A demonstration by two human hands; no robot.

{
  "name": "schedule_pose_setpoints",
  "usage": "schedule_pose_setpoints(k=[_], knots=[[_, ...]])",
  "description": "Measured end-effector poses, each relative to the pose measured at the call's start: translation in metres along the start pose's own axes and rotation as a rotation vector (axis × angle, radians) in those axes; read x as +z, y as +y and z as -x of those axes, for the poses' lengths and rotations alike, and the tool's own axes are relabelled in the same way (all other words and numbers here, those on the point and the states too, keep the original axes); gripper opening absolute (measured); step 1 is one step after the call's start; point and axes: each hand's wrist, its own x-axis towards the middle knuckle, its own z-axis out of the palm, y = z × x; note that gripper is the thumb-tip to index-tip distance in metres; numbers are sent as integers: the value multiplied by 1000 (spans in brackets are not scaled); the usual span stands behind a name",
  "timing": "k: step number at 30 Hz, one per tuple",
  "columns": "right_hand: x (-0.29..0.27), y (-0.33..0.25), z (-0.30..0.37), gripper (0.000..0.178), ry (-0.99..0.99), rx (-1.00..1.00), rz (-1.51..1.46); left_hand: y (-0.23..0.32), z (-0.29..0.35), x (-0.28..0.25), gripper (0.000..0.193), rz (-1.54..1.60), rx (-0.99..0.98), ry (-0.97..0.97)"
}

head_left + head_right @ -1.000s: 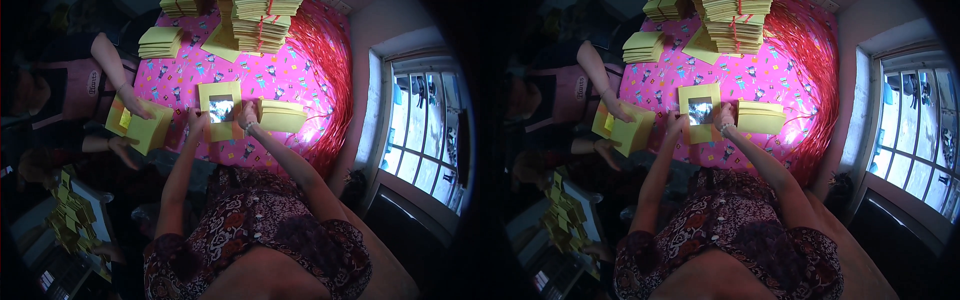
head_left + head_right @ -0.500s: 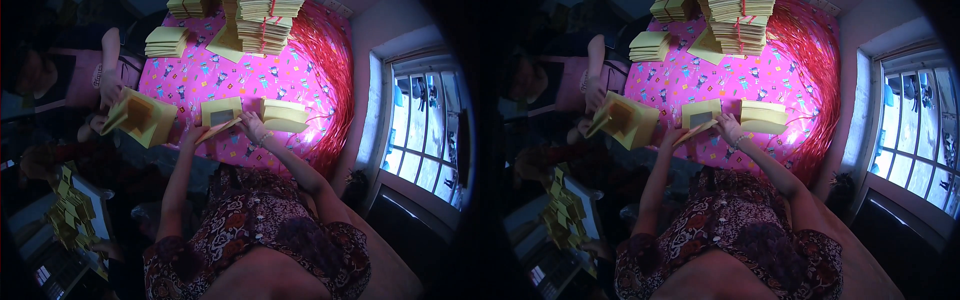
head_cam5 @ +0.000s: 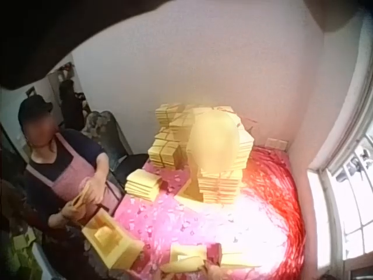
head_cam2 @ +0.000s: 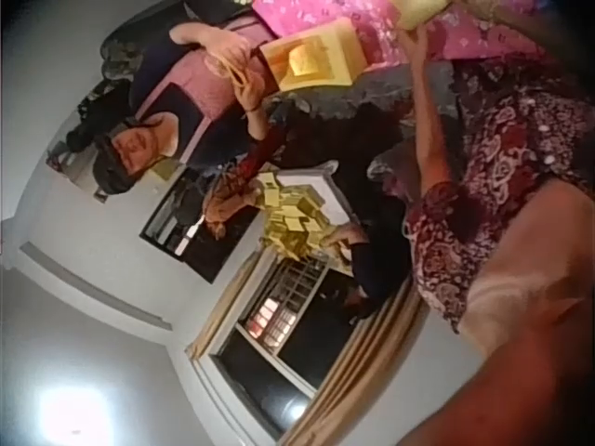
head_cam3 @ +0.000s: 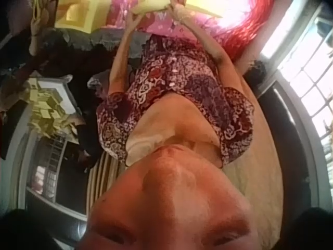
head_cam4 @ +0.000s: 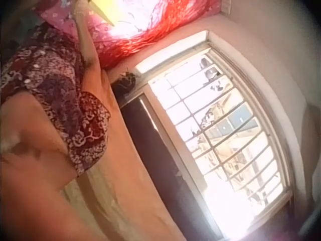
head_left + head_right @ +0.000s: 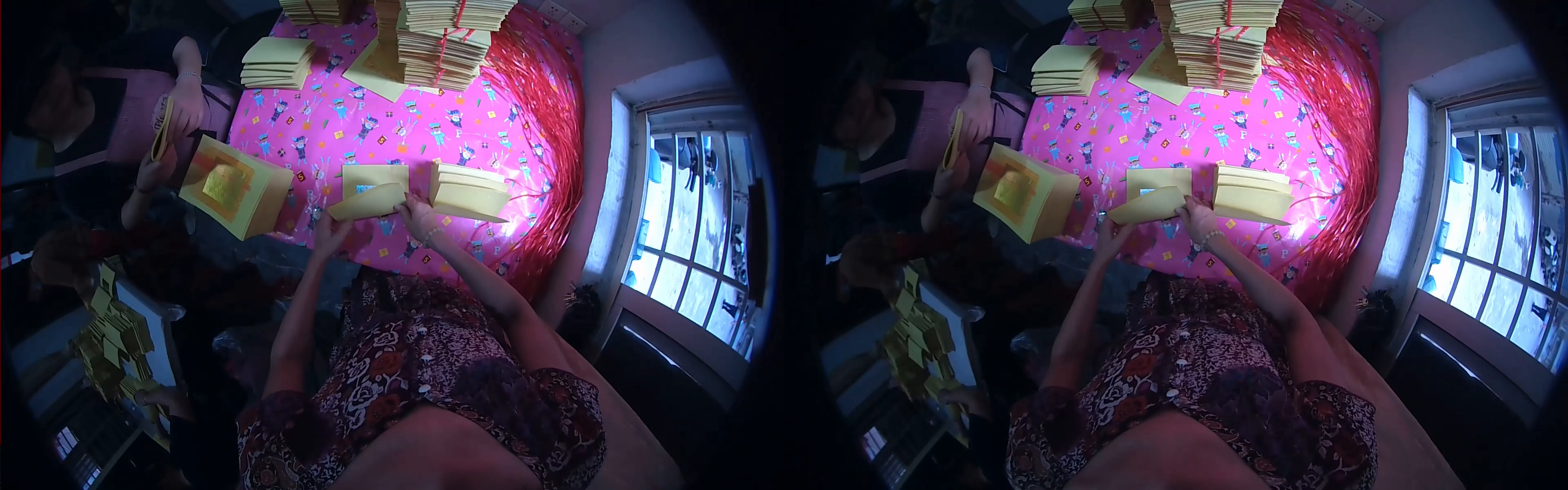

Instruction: Sorting, stacking, and packing bundles of yellow paper into a large sack.

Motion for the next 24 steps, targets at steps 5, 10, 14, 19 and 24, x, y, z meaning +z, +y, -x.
schedule_pose_setpoints(k=[5, 10, 14, 19, 24], knots=[[7, -5, 0, 26, 69, 115, 61, 17, -27, 15, 39, -146, -68, 153], [15, -11, -2, 21, 216, 205, -3, 23, -45, 18, 44, -327, -153, 153], [20, -10, -6, 24, 205, 307, 14, 19, -53, 22, 43, -438, -141, 154], [29, 1, -10, 31, 260, 322, 76, 17, -59, 26, 42, -489, -95, 165], [23, -6, -11, 33, 216, 344, 127, 17, -60, 28, 42, -489, -156, 175]])
